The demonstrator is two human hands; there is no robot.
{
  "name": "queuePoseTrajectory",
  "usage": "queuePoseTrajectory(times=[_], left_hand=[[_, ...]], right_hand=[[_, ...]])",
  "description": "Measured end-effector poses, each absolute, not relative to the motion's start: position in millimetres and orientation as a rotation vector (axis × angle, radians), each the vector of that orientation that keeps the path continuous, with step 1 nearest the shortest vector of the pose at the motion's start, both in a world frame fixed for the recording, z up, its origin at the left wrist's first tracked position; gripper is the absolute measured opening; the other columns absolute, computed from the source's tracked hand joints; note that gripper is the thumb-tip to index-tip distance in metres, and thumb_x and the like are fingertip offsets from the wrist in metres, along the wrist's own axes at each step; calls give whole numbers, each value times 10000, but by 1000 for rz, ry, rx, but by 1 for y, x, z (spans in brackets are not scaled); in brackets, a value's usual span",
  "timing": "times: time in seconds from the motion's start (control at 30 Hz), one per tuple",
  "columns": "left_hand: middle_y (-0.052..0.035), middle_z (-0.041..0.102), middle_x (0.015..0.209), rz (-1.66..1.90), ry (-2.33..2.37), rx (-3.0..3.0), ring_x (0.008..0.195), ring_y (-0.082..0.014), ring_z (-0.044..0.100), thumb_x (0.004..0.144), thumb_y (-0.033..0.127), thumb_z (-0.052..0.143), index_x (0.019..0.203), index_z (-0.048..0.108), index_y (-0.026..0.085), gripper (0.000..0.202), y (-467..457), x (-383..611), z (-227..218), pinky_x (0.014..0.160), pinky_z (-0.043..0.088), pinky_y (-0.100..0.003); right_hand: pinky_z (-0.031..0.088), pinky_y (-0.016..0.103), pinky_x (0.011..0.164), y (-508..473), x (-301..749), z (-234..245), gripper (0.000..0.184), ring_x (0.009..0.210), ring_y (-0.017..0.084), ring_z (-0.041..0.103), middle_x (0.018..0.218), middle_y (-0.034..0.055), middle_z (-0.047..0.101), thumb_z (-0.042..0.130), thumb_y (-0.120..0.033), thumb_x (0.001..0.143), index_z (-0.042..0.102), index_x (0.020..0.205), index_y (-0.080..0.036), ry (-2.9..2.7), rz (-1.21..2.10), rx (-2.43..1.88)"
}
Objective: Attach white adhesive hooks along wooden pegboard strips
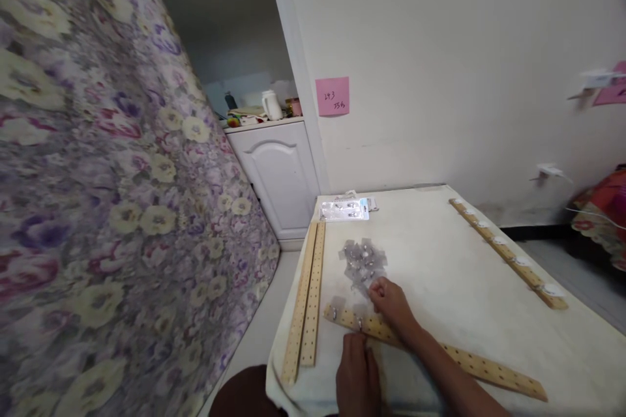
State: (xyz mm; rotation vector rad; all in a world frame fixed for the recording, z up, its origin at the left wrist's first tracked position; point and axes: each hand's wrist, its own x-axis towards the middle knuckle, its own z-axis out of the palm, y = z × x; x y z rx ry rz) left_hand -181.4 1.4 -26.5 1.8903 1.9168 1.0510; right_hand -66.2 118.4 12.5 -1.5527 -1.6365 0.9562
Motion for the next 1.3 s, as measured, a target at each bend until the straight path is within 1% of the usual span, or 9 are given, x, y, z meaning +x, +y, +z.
queuePoseTrajectory(times=[0.07,0.13,0.3,0.43,0.63,0.8,1.0,1.1,1.3], left_hand=[[-56,563,925,1107,1916,1828,872,-177,578,887,233,372,986,521,197,182,1,-183,-22,787,476,-305],[-58,561,940,1137,1936,1763,896,-184,574,874,261,418,999,518,188,176,2,-185,-16,802,477,-312],[-82,571,1062,1141,1917,1755,1025,-203,556,848,286,486,1137,505,163,315,6,-190,-6,892,459,-341],[-103,580,1106,1089,1947,1774,1066,-226,552,851,320,497,1154,505,156,344,12,-191,-6,905,455,-365],[-74,605,1021,1085,1972,1796,966,-207,587,892,325,446,1111,512,188,267,16,-191,-2,843,463,-339],[-76,611,984,1067,1981,1794,922,-212,594,895,350,444,1089,517,189,262,17,-190,0,810,469,-342],[-99,622,1064,1005,2064,1755,986,-237,596,832,366,544,1132,510,184,353,20,-189,2,836,469,-343],[-90,631,1054,973,2090,1737,979,-231,603,846,345,511,1120,510,195,313,21,-187,5,824,467,-332],[-66,651,971,961,2126,1738,877,-217,626,878,342,447,1057,534,217,235,21,-185,11,733,467,-308]], right_hand=[[390,232,533,112,-58,13,177,507,146,559,515,-45,559,475,-359,797,540,722,-212,-1544,973,-1451],[397,239,544,105,-46,14,201,524,149,540,535,-41,543,483,-391,795,536,720,-213,-1503,963,-1382],[389,252,570,89,-7,11,242,597,157,502,634,-8,552,524,-424,781,561,697,-200,-1510,877,-1333],[399,260,592,81,8,6,243,617,159,506,689,7,580,533,-430,775,586,726,-197,-1442,909,-1347],[352,235,511,79,6,5,232,526,136,455,538,-44,479,538,-425,779,564,713,-205,-1344,1102,-1357],[326,225,493,79,5,3,215,505,118,425,538,-55,463,552,-403,768,553,699,-199,-1328,1157,-1326],[324,219,497,78,5,0,201,518,114,423,557,-51,479,570,-380,754,553,692,-190,-1336,1176,-1306],[320,219,495,79,5,-2,202,515,112,416,555,-54,469,561,-383,762,553,702,-190,-1350,1172,-1314],[330,225,504,79,5,-1,202,523,119,429,560,-50,473,548,-385,758,546,690,-195,-1390,1152,-1332]])
